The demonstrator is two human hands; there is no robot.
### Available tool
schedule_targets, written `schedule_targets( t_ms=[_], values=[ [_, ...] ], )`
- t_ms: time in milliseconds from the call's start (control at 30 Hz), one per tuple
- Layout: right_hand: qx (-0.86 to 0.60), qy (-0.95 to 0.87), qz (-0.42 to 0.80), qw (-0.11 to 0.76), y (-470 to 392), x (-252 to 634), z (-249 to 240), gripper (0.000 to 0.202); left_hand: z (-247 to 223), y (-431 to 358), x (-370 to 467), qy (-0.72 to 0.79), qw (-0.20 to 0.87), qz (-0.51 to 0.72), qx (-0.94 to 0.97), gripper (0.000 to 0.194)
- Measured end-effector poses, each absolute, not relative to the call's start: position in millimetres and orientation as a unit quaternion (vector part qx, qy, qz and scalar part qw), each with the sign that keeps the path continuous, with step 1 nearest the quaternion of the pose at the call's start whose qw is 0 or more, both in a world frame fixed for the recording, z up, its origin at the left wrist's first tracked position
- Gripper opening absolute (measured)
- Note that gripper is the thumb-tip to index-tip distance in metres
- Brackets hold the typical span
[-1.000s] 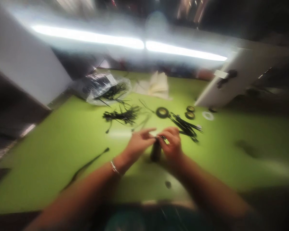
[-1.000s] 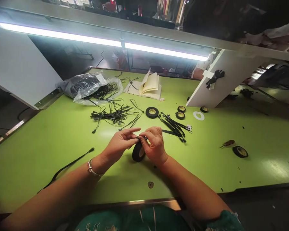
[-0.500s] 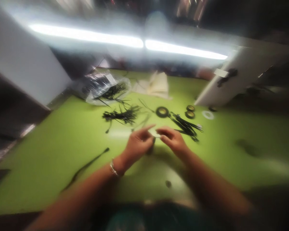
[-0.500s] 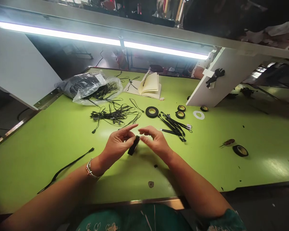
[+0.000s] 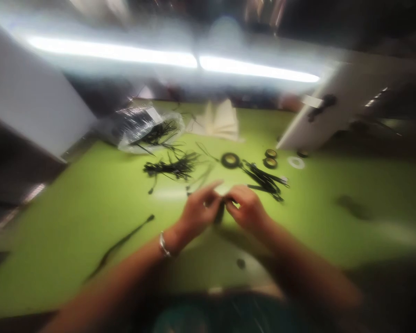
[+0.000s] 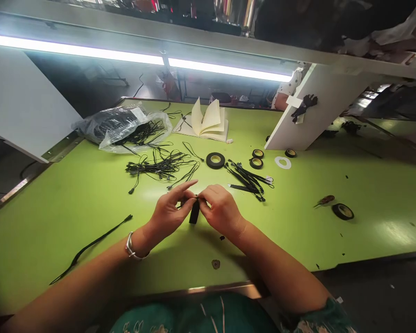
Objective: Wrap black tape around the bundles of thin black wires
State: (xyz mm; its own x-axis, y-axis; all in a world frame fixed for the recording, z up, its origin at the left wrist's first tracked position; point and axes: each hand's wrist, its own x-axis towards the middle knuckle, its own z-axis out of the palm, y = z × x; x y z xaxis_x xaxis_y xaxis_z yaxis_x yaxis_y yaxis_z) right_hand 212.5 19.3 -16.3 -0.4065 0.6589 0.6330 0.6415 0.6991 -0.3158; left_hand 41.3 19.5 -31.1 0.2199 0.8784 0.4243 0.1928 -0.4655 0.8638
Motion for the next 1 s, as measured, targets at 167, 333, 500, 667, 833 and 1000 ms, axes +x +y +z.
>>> schedule_targets(
  t_ms=[167,333,500,667,833,1000],
  values=[
    [-0.349,-0.873,-0.124,0.318,22,214,-18,0.019,-23,24,37,0.412,0.531,0.437,0.597,0.048],
    [-0.309,-0.902,-0.069,0.294,26,219,-12,0.021,-21,24,38,0.430,0.551,0.434,0.568,0.053],
    [-0.328,-0.892,-0.027,0.309,23,222,-5,0.017,-21,24,40,0.407,0.532,0.425,0.609,0.050],
    [-0.341,-0.891,-0.086,0.286,17,219,-1,0.021,-22,26,43,0.451,0.472,0.409,0.638,0.014],
    [-0.334,-0.885,-0.140,0.291,16,220,-1,0.016,-18,21,45,0.455,0.384,0.459,0.660,0.008],
    [-0.293,-0.887,-0.163,0.317,21,226,-6,0.017,-11,17,40,0.429,0.440,0.423,0.666,0.011]
  ],
)
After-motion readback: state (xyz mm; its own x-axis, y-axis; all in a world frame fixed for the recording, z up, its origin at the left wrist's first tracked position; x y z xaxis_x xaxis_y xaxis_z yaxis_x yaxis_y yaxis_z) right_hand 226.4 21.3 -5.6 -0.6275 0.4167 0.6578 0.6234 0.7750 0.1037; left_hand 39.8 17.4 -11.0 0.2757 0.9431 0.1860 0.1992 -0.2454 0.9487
